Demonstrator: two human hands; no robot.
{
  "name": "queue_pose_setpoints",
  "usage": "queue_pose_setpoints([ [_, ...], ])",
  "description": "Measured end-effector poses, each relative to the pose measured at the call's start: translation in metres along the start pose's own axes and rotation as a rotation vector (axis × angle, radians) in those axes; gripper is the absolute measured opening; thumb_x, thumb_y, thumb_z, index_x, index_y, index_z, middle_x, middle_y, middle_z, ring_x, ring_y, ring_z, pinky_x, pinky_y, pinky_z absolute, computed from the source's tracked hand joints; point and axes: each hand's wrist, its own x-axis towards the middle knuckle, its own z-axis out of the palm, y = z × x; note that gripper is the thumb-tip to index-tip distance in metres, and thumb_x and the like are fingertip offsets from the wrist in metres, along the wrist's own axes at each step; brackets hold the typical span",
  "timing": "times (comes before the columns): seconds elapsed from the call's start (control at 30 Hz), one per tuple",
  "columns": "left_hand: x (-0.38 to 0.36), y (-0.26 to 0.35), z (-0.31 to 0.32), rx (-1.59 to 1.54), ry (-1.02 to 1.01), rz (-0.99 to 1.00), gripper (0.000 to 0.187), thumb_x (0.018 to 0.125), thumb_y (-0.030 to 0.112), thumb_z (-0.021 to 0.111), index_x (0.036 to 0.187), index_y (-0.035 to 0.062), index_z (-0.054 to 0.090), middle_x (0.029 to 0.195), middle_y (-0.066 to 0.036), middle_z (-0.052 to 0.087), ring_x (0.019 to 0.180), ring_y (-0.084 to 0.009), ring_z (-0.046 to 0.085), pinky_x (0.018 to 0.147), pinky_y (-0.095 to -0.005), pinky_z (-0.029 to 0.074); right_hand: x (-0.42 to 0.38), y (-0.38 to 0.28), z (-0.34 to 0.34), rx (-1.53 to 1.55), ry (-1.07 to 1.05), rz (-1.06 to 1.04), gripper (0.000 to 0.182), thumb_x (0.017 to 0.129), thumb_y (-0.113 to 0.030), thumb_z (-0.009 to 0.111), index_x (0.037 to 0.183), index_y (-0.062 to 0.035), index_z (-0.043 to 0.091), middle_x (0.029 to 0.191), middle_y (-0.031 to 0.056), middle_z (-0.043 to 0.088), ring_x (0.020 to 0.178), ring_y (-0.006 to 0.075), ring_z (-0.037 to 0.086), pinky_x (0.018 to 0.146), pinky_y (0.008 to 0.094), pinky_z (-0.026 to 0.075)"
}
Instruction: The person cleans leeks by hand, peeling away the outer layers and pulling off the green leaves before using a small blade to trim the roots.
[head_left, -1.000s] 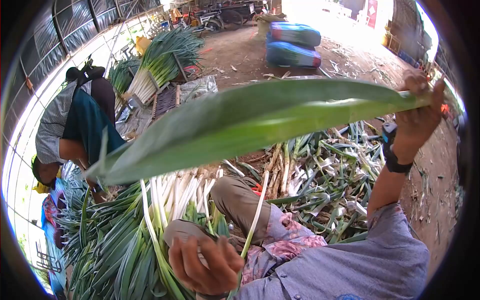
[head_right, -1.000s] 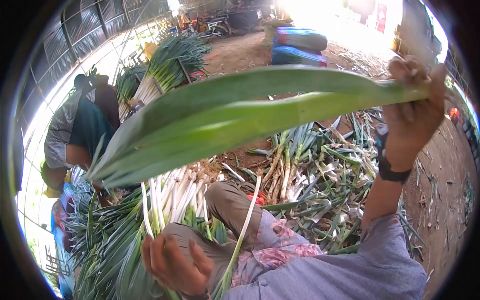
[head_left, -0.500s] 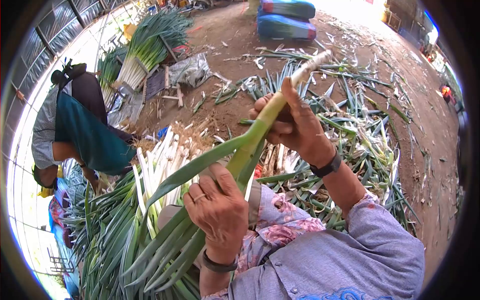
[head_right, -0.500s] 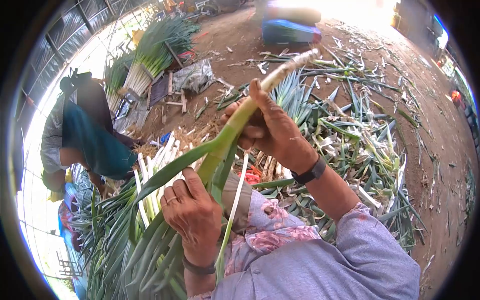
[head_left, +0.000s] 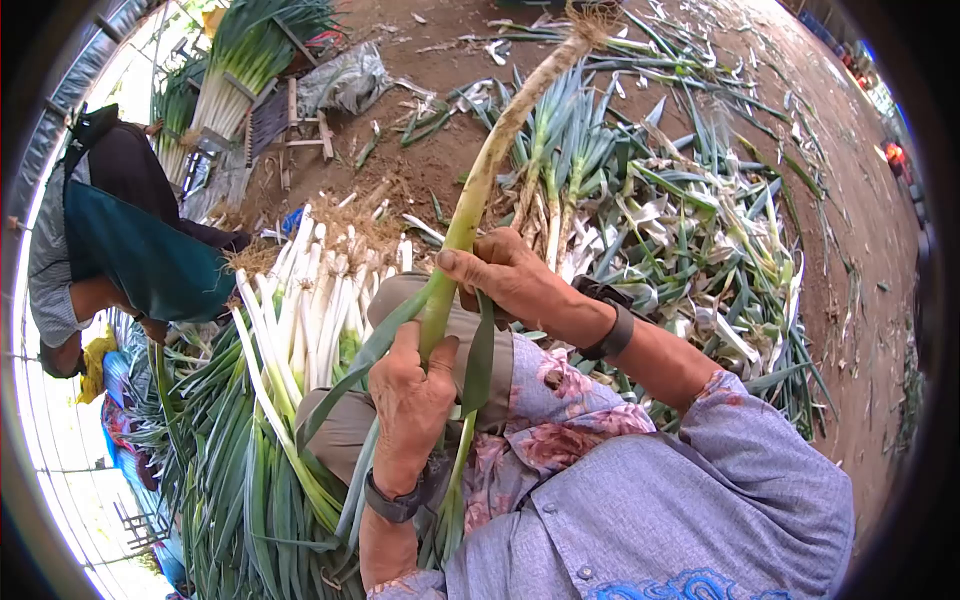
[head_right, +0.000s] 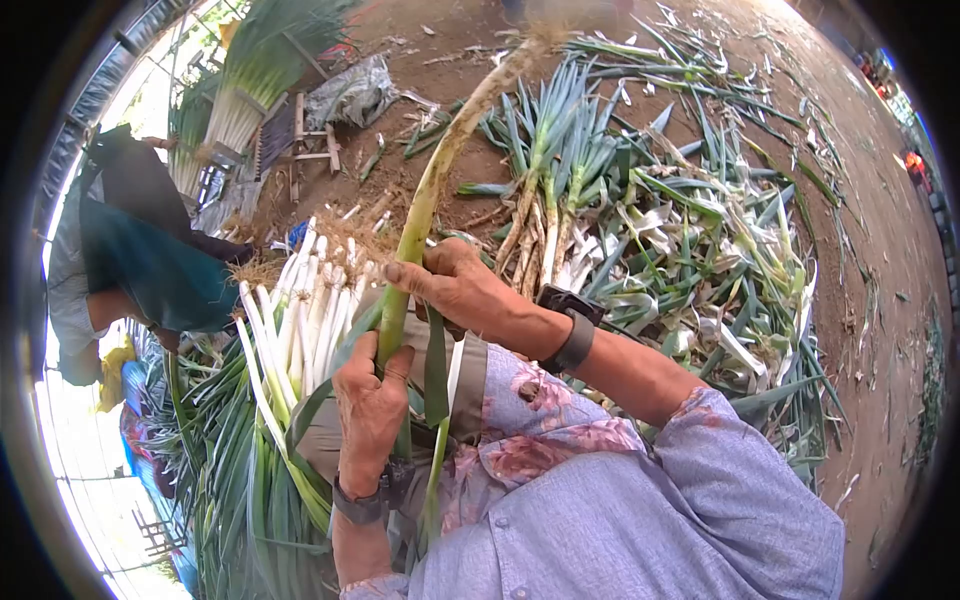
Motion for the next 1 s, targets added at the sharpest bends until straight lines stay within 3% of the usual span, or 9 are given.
queue_pose_setpoints([
  [0.2, 0.008, -0.059, -0.002, 0.236, 0.153, -0.101, 0.022, 0.085, 0.018, 0.065, 0.092, -0.0012, 0.058, 0.066, -0.02, 0.06, 0.06, -0.0372, 0.06, 0.057, -0.0438, 0.045, -0.021, -0.02, -0.104, 0.366, 0.127, -0.256, 0.025, 0.092, -0.033, 0.055, 0.092, -0.0076, 0.058, 0.068, -0.003, 0.052, 0.057, 0.0073, 0.05, 0.048, 0.0218, 0.04],
  [0.23, 0.007, -0.067, -0.011, 0.161, 0.136, -0.155, 0.022, 0.085, 0.018, 0.065, 0.09, -0.002, 0.058, 0.064, -0.018, 0.059, 0.058, -0.0328, 0.059, 0.056, -0.0415, 0.044, -0.035, -0.03, -0.12, 0.182, 0.512, -0.338, 0.028, 0.092, -0.036, 0.055, 0.097, -0.0084, 0.057, 0.073, -0.0034, 0.053, 0.063, 0.0066, 0.052, 0.052, 0.0194, 0.041],
  [0.33, 0.0, -0.08, -0.033, -0.16, 0.097, -0.37, 0.021, 0.081, 0.014, 0.069, 0.083, -0.0038, 0.059, 0.061, -0.008, 0.056, 0.056, -0.013, 0.051, 0.052, -0.0297, 0.042, -0.057, -0.034, -0.262, 0.0, 0.644, -0.32, 0.032, 0.093, -0.037, 0.056, 0.101, -0.0059, 0.06, 0.081, 0.0002, 0.059, 0.069, 0.008, 0.056, 0.053, 0.022, 0.042],
  [0.47, -0.009, -0.093, -0.039, -0.398, 0.042, -0.381, 0.025, 0.071, 0.012, 0.074, 0.087, -0.0026, 0.061, 0.069, -0.003, 0.058, 0.061, -0.0094, 0.053, 0.055, -0.0254, 0.044, -0.053, -0.052, -0.278, -1.114, 0.842, 0.328, 0.04, 0.092, -0.039, 0.058, 0.092, 0.0001, 0.064, 0.079, 0.0095, 0.063, 0.069, 0.0108, 0.06, 0.054, 0.0247, 0.046],
  [0.57, -0.01, -0.078, -0.042, -0.406, -0.017, -0.384, 0.025, 0.071, 0.011, 0.074, 0.087, -0.0031, 0.061, 0.07, -0.004, 0.058, 0.062, -0.0091, 0.053, 0.056, -0.0249, 0.044, -0.042, -0.025, -0.213, -1.974, 0.901, -0.168, 0.042, 0.091, -0.041, 0.059, 0.086, 0.0011, 0.065, 0.075, 0.0151, 0.064, 0.065, 0.0162, 0.063, 0.056, 0.0321, 0.049],
  [0.6, -0.01, -0.075, -0.041, -0.398, -0.038, -0.374, 0.024, 0.07, 0.011, 0.072, 0.086, -0.0034, 0.06, 0.07, -0.004, 0.058, 0.062, -0.0095, 0.052, 0.056, -0.0253, 0.043, -0.029, -0.022, -0.189, -1.652, 0.784, -0.713, 0.036, 0.089, -0.037, 0.062, 0.085, -0.0018, 0.065, 0.085, 0.0178, 0.068, 0.073, 0.0225, 0.068, 0.063, 0.0377, 0.052],
  [0.7, -0.015, -0.058, -0.036, -0.345, -0.068, -0.315, 0.025, 0.069, 0.012, 0.072, 0.084, -0.0037, 0.06, 0.069, -0.005, 0.058, 0.062, -0.0108, 0.052, 0.056, -0.0263, 0.043, -0.009, -0.02, -0.087, -1.229, 0.269, -0.874, 0.023, 0.08, -0.012, 0.07, 0.06, -0.006, 0.059, 0.115, 0.0165, 0.065, 0.112, 0.0263, 0.06, 0.083, 0.0362, 0.055],
  [0.8, -0.022, -0.042, -0.032, -0.251, -0.13, -0.279, 0.023, 0.071, 0.011, 0.071, 0.085, -0.0014, 0.058, 0.068, -0.001, 0.055, 0.062, -0.0083, 0.049, 0.055, -0.0244, 0.04, -0.003, -0.028, -0.005, -1.212, -0.021, -0.838, 0.057, 0.071, -0.02, 0.073, 0.121, -0.0014, 0.054, 0.126, 0.0202, 0.053, 0.066, 0.0261, 0.063, 0.059, 0.0334, 0.053],
  [1.0, -0.038, -0.023, -0.031, -0.108, -0.104, -0.256, 0.025, 0.07, 0.015, 0.068, 0.08, -0.0037, 0.054, 0.06, -0.014, 0.053, 0.055, -0.0217, 0.051, 0.054, -0.0362, 0.042, 0.017, -0.023, 0.018, -1.267, -0.421, -0.858, 0.043, 0.072, -0.015, 0.069, 0.108, 0.0061, 0.057, 0.11, 0.023, 0.057, 0.057, 0.0296, 0.06, 0.046, 0.039, 0.046],
])
